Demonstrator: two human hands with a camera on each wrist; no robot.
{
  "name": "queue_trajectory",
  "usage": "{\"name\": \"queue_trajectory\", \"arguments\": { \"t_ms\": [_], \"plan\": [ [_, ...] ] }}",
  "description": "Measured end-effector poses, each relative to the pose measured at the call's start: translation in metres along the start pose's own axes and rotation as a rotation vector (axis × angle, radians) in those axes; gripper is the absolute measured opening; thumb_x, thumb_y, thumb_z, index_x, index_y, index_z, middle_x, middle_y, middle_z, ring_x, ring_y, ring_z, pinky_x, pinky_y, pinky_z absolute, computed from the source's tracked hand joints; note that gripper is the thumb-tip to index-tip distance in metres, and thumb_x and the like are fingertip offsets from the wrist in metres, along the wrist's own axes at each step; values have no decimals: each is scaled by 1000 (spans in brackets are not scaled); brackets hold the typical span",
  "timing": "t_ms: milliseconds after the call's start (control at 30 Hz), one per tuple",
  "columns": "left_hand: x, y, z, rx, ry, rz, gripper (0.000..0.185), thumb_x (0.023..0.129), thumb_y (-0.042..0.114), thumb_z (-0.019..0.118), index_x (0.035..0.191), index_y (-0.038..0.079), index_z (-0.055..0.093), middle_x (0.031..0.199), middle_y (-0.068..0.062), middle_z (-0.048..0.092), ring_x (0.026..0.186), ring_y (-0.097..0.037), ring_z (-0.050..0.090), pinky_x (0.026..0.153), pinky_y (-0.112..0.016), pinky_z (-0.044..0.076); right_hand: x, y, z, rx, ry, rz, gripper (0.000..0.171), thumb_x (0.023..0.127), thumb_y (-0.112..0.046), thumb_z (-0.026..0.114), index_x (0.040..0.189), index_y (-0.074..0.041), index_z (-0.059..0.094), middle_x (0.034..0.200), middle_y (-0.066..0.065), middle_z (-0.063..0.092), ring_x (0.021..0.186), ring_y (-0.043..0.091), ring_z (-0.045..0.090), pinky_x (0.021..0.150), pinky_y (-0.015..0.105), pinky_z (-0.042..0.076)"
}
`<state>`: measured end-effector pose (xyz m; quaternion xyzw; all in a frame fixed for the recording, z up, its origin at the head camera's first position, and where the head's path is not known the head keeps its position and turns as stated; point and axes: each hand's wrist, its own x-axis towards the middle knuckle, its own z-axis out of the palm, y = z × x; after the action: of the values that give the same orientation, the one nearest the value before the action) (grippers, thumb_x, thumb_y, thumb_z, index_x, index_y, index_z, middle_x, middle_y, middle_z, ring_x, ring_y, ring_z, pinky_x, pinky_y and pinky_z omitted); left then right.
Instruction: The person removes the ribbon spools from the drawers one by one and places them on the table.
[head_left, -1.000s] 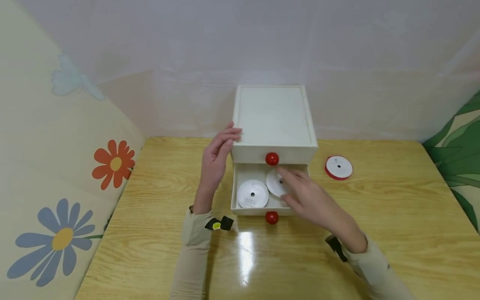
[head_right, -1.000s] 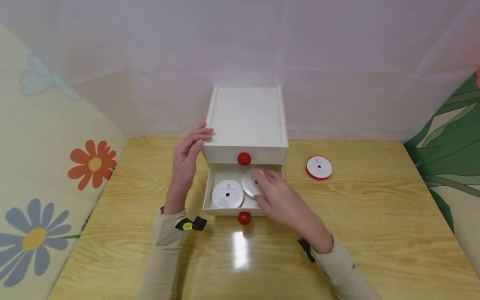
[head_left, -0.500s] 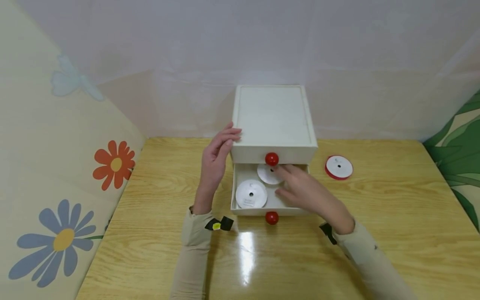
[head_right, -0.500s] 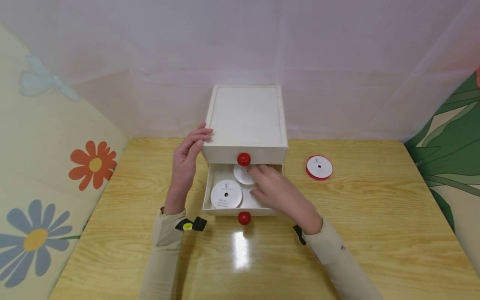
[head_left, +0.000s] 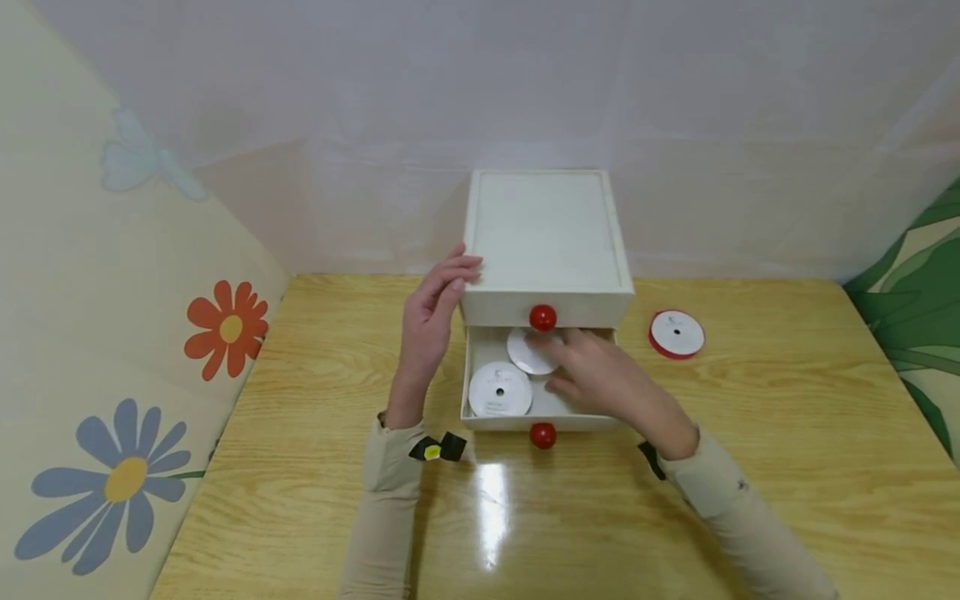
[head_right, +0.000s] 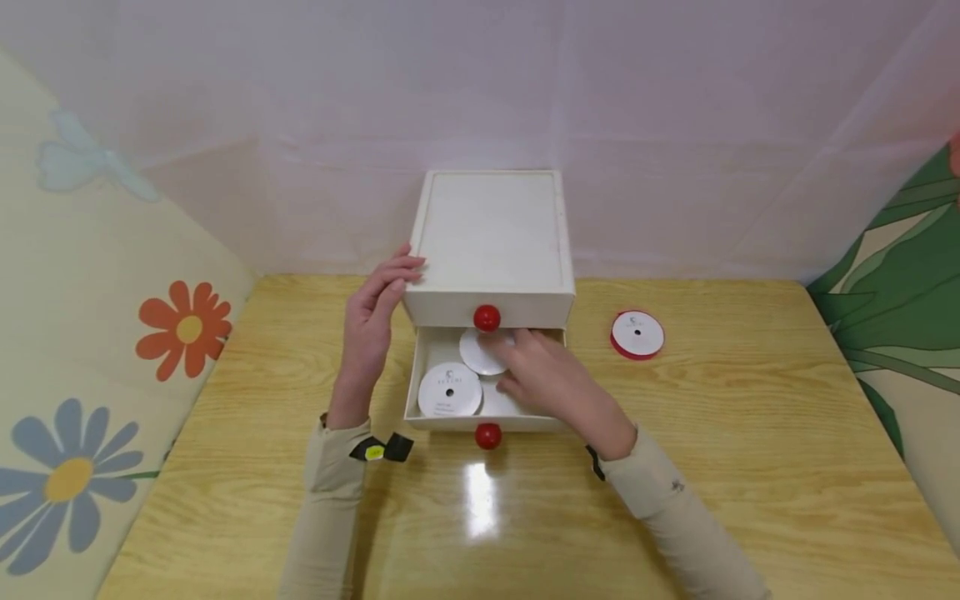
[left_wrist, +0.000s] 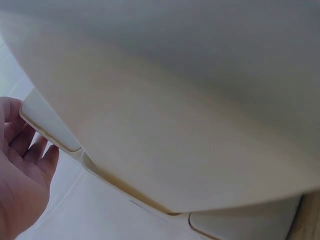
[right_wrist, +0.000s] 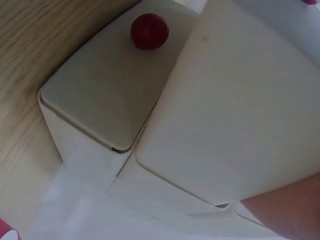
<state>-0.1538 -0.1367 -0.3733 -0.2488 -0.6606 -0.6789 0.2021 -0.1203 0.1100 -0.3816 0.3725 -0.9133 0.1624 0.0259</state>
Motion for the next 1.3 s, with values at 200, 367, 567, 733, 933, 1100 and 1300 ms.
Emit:
{"name": "queue_trajectory", "arguments": {
  "t_ms": [200,367,567,733,933,1100,1300],
  "plan": [
    [0,0,-1,0,3,-6,24,105,0,48,111,-18,63,129,-25,65,147,-28,42,126,-43,28,-1,0,1,-12,22,-9,56,88,-18,84,138,-4,63,121,26,65,96,33,68,81,49,61],
    [0,1,-1,-6,6,-9,24,105,0,48,112,-18,63,129,-4,68,148,-27,41,126,-43,28,2,-2,0,-53,-36,1,70,90,-27,82,151,-10,52,134,26,60,102,33,66,81,48,62],
    [0,2,-2,-1,11,-5,23,105,-2,47,112,-18,63,129,-23,65,147,-28,42,126,-43,29,4,-2,3,-64,19,-9,58,92,-25,80,144,-8,60,132,27,61,103,34,68,81,50,62],
    [0,1,-2,7,15,-5,22,105,-3,48,111,-18,63,128,-29,64,147,-28,42,126,-43,29,2,-1,4,-54,95,-20,45,88,-25,84,128,-6,72,118,23,68,85,29,68,72,45,63],
    [-1,-1,0,7,7,-1,22,105,-4,48,111,-17,64,129,-30,63,147,-28,42,126,-42,29,-2,-3,1,-11,132,46,40,83,-28,88,117,-10,79,114,17,73,86,27,70,66,38,62],
    [0,1,1,2,6,-5,22,106,-3,48,112,-17,64,129,-29,64,147,-27,42,126,-42,29,-6,-6,-4,21,145,101,38,81,-28,89,113,-10,81,108,15,75,81,23,68,59,31,57],
    [0,2,1,9,5,-2,22,105,-4,47,112,-17,64,129,-31,63,147,-28,43,126,-42,30,-13,-11,-7,87,158,158,39,79,-25,91,112,-8,81,105,14,73,70,18,59,55,26,51]
  ]
}}
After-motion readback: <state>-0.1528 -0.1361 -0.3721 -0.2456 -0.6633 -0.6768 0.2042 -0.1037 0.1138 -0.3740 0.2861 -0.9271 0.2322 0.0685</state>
